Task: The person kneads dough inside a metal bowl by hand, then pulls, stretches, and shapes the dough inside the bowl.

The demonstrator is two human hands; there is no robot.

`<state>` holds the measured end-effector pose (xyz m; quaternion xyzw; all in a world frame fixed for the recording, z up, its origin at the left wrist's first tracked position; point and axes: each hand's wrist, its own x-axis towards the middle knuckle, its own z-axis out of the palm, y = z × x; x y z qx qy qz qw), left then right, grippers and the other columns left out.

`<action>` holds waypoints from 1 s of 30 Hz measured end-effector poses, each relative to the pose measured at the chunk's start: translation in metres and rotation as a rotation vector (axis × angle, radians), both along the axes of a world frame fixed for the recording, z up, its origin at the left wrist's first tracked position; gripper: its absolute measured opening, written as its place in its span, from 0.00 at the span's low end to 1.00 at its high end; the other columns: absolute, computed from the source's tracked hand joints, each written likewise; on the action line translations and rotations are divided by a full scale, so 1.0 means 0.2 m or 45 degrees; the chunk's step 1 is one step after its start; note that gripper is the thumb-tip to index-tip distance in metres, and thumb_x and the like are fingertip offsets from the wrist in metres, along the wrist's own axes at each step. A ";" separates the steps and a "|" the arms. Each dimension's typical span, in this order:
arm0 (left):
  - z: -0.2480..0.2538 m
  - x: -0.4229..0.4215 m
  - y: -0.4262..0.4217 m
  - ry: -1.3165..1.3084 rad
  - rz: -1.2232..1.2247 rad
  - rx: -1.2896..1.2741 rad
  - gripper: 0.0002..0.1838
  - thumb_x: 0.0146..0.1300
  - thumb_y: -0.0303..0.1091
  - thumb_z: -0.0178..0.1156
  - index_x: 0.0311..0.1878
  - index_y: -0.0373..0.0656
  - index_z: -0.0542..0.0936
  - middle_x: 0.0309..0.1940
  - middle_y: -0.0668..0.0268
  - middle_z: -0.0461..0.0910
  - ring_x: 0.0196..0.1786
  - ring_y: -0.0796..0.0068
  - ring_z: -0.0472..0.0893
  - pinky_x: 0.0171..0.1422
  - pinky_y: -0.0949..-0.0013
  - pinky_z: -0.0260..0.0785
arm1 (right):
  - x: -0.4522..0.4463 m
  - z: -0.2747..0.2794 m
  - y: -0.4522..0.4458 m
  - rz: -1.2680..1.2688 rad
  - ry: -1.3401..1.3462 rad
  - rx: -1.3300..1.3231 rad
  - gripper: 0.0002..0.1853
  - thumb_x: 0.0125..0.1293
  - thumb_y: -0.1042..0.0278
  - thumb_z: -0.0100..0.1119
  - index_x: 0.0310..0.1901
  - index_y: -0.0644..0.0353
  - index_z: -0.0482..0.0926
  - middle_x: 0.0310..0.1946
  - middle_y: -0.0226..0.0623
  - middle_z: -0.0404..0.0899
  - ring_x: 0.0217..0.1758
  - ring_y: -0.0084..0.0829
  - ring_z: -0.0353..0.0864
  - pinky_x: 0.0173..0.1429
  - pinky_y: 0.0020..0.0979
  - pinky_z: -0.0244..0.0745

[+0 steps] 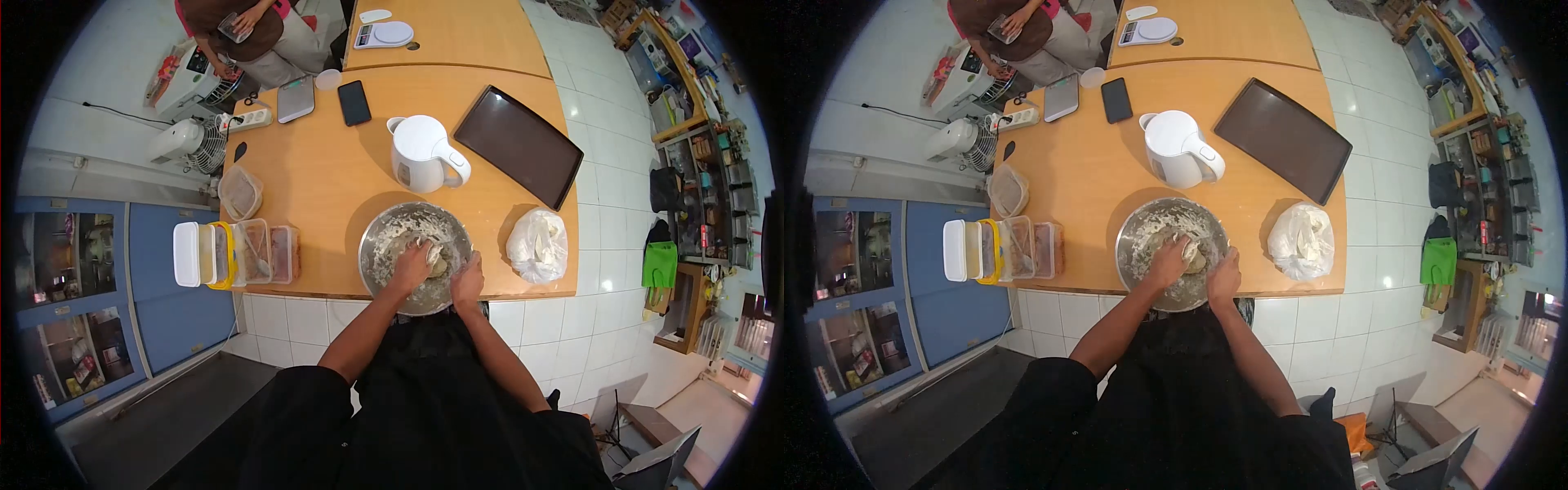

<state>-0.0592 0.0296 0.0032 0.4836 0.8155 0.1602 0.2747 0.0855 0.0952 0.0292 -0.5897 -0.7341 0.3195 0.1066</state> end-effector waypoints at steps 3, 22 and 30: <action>0.04 -0.05 -0.04 -0.035 -0.034 0.066 0.28 0.52 0.31 0.62 0.59 0.45 0.73 0.53 0.44 0.75 0.54 0.44 0.77 0.55 0.48 0.73 | -0.01 -0.02 0.00 -0.032 0.013 0.039 0.18 0.63 0.76 0.51 0.55 0.64 0.64 0.48 0.56 0.75 0.42 0.63 0.78 0.46 0.55 0.72; -0.12 0.24 0.11 0.222 0.322 -0.150 0.29 0.54 0.44 0.63 0.57 0.39 0.68 0.42 0.51 0.81 0.50 0.52 0.81 0.54 0.49 0.71 | -0.03 0.01 -0.10 -0.028 0.203 -0.035 0.10 0.67 0.75 0.48 0.49 0.63 0.66 0.45 0.58 0.73 0.46 0.65 0.74 0.47 0.55 0.69; -0.32 0.10 0.05 0.465 0.257 -0.067 0.32 0.53 0.40 0.65 0.60 0.40 0.68 0.62 0.51 0.71 0.66 0.48 0.68 0.69 0.41 0.58 | 0.02 0.01 -0.10 0.024 0.261 -0.038 0.12 0.66 0.78 0.49 0.50 0.65 0.67 0.45 0.59 0.73 0.47 0.64 0.73 0.49 0.53 0.70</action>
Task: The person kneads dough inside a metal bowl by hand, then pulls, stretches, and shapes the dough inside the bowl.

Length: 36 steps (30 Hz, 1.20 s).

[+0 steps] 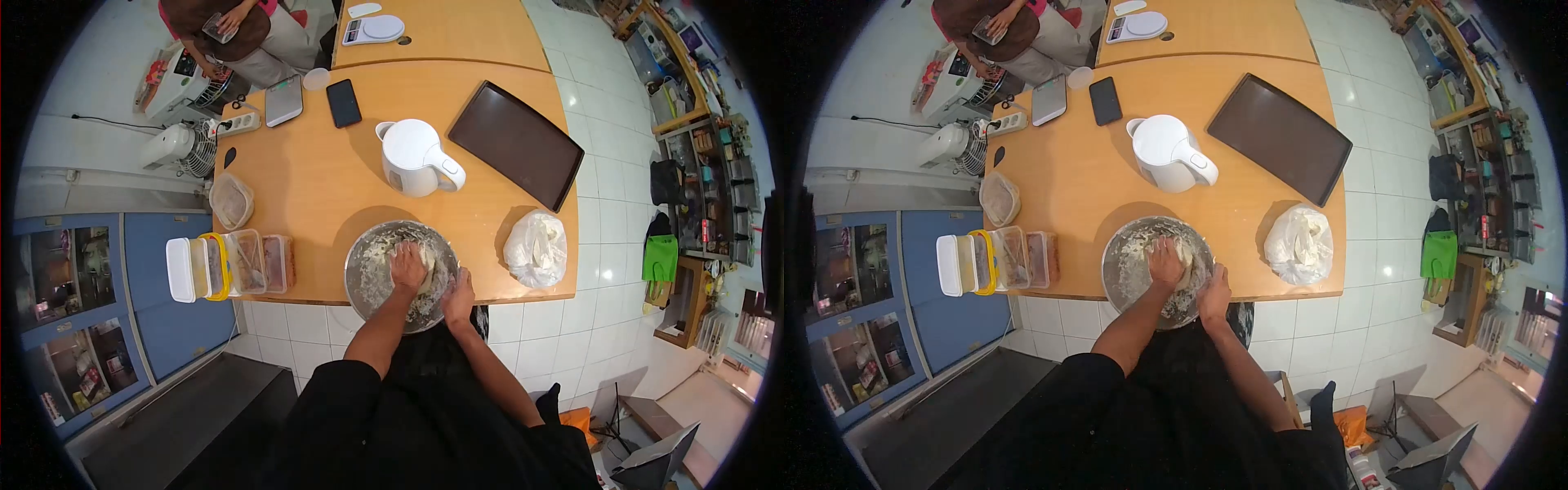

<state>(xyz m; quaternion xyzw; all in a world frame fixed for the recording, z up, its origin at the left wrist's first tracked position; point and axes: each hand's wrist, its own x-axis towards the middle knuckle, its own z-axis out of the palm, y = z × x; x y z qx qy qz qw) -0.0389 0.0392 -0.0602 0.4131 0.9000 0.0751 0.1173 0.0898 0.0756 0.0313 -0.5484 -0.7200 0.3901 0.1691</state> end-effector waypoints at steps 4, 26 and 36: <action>-0.01 -0.12 -0.01 0.016 -0.122 -0.083 0.34 0.51 0.41 0.67 0.61 0.42 0.68 0.66 0.52 0.66 0.69 0.48 0.65 0.71 0.41 0.56 | 0.02 0.01 -0.02 -0.003 -0.027 0.003 0.13 0.65 0.78 0.49 0.52 0.66 0.67 0.44 0.59 0.73 0.47 0.64 0.73 0.49 0.52 0.70; 0.42 0.09 -0.34 -0.543 -0.238 0.252 0.31 0.52 0.37 0.62 0.63 0.46 0.73 0.46 0.50 0.81 0.52 0.48 0.79 0.62 0.48 0.66 | -0.01 0.01 -0.06 -0.128 -0.060 0.123 0.17 0.60 0.81 0.51 0.52 0.67 0.67 0.46 0.57 0.72 0.50 0.63 0.73 0.50 0.52 0.70; 0.25 0.17 -0.31 -0.182 -0.107 0.062 0.23 0.50 0.43 0.65 0.51 0.48 0.81 0.36 0.54 0.83 0.42 0.52 0.82 0.58 0.48 0.66 | 0.00 0.01 -0.08 -0.160 -0.057 0.118 0.14 0.63 0.78 0.50 0.51 0.66 0.67 0.45 0.58 0.72 0.48 0.64 0.72 0.50 0.53 0.69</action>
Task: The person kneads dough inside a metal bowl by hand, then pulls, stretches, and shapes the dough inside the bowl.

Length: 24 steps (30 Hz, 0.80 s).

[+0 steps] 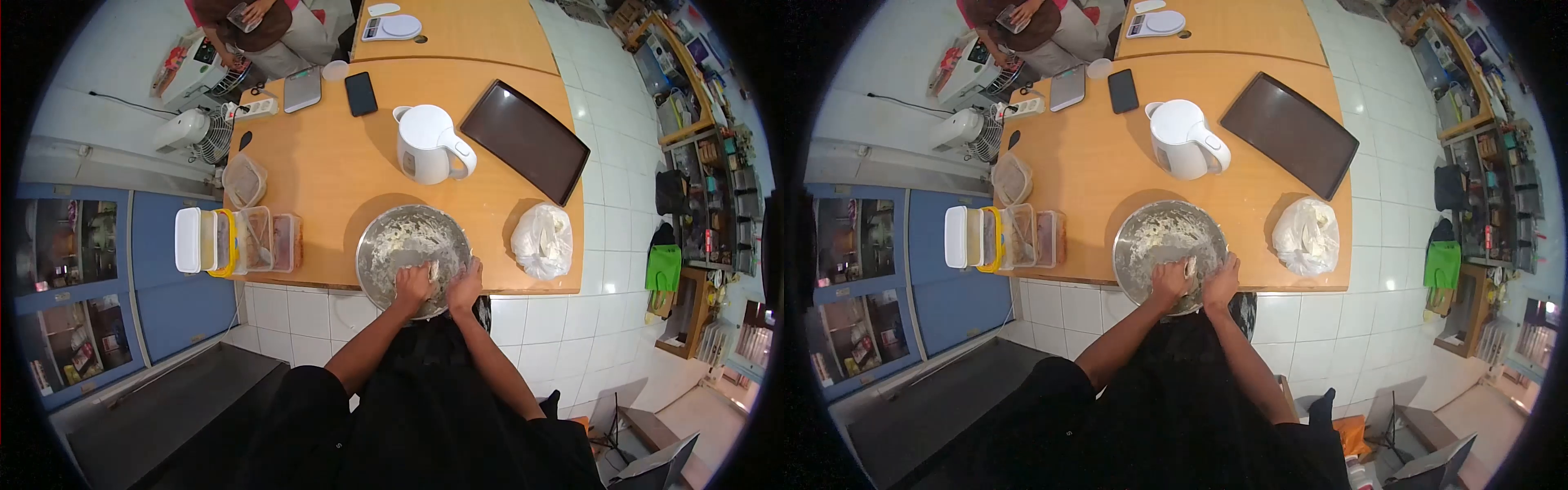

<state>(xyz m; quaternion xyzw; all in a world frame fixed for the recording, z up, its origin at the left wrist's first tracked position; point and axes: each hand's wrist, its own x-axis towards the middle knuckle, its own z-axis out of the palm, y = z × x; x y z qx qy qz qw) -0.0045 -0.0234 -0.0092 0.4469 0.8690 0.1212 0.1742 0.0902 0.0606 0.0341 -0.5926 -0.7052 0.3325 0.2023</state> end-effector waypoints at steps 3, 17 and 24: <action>-0.02 0.03 -0.01 -0.055 0.031 -0.092 0.21 0.54 0.46 0.64 0.50 0.50 0.82 0.36 0.54 0.84 0.42 0.53 0.82 0.59 0.48 0.65 | 0.00 -0.01 -0.01 -0.027 -0.007 -0.038 0.14 0.64 0.78 0.50 0.51 0.66 0.67 0.45 0.59 0.72 0.47 0.64 0.72 0.49 0.53 0.69; -0.15 -0.10 0.25 0.051 -0.048 -0.092 0.30 0.51 0.42 0.68 0.58 0.46 0.73 0.60 0.50 0.72 0.65 0.51 0.70 0.68 0.44 0.59 | 0.05 -0.05 0.02 0.124 -0.036 -0.107 0.09 0.67 0.75 0.50 0.46 0.65 0.65 0.42 0.58 0.72 0.43 0.66 0.74 0.45 0.55 0.69; -0.24 -0.25 0.36 0.017 0.110 -0.025 0.41 0.46 0.40 0.70 0.65 0.47 0.65 0.68 0.48 0.62 0.71 0.42 0.60 0.71 0.39 0.54 | 0.03 -0.03 0.00 0.040 0.004 -0.062 0.07 0.66 0.77 0.49 0.43 0.67 0.64 0.39 0.61 0.72 0.43 0.66 0.72 0.47 0.53 0.68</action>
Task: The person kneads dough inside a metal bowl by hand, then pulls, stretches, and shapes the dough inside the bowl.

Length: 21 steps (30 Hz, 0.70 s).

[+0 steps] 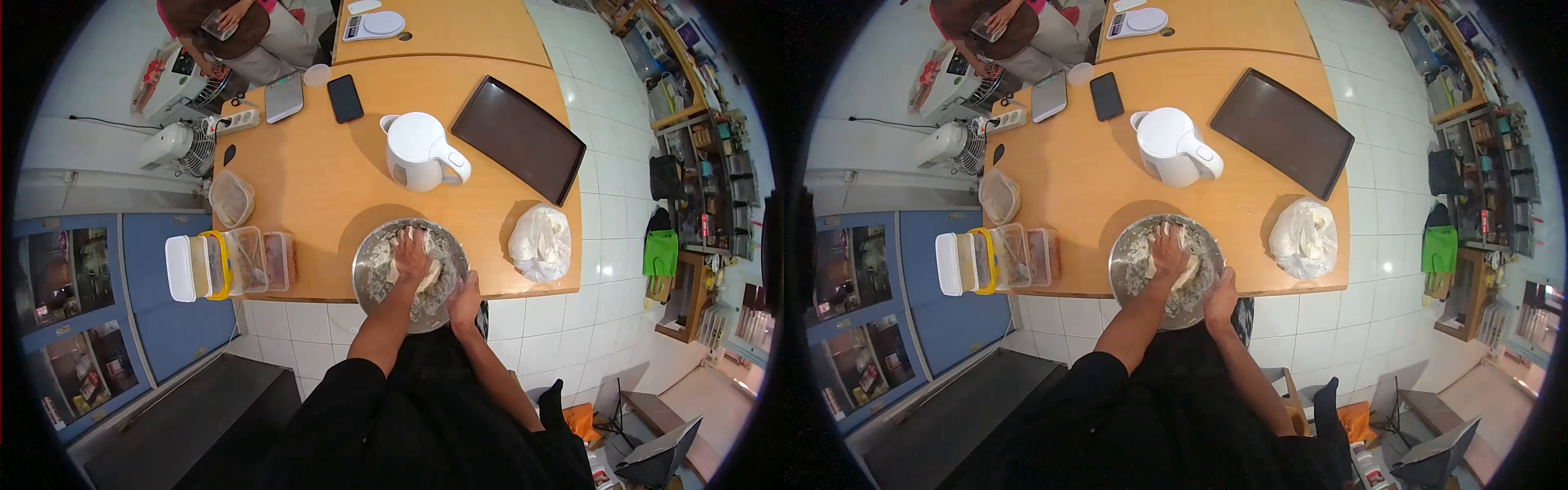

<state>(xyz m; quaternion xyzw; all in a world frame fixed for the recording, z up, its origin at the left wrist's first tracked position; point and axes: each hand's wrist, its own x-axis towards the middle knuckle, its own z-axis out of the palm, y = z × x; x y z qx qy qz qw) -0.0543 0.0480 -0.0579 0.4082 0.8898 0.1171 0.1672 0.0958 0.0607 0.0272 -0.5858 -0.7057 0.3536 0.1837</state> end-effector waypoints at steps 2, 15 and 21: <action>0.00 -0.03 0.01 -0.063 -0.030 0.023 0.41 0.46 0.38 0.70 0.66 0.47 0.65 0.68 0.49 0.61 0.71 0.43 0.60 0.71 0.40 0.53 | -0.02 0.01 -0.01 -0.014 -0.059 -0.008 0.08 0.66 0.77 0.50 0.44 0.67 0.65 0.40 0.61 0.72 0.44 0.66 0.72 0.46 0.53 0.68; 0.27 -0.13 -0.45 -0.474 -0.385 -0.121 0.40 0.53 0.28 0.60 0.72 0.45 0.61 0.62 0.43 0.69 0.62 0.41 0.72 0.64 0.51 0.68 | -0.02 -0.04 0.00 -0.005 -0.147 0.052 0.11 0.68 0.73 0.50 0.48 0.65 0.65 0.44 0.57 0.73 0.44 0.64 0.75 0.46 0.55 0.69; 0.21 -0.09 -0.49 -0.363 -0.221 0.021 0.30 0.54 0.22 0.57 0.64 0.37 0.70 0.53 0.40 0.73 0.56 0.39 0.74 0.60 0.48 0.69 | -0.03 -0.01 0.02 0.011 -0.122 0.050 0.11 0.67 0.74 0.50 0.49 0.64 0.65 0.45 0.56 0.73 0.45 0.63 0.75 0.45 0.55 0.69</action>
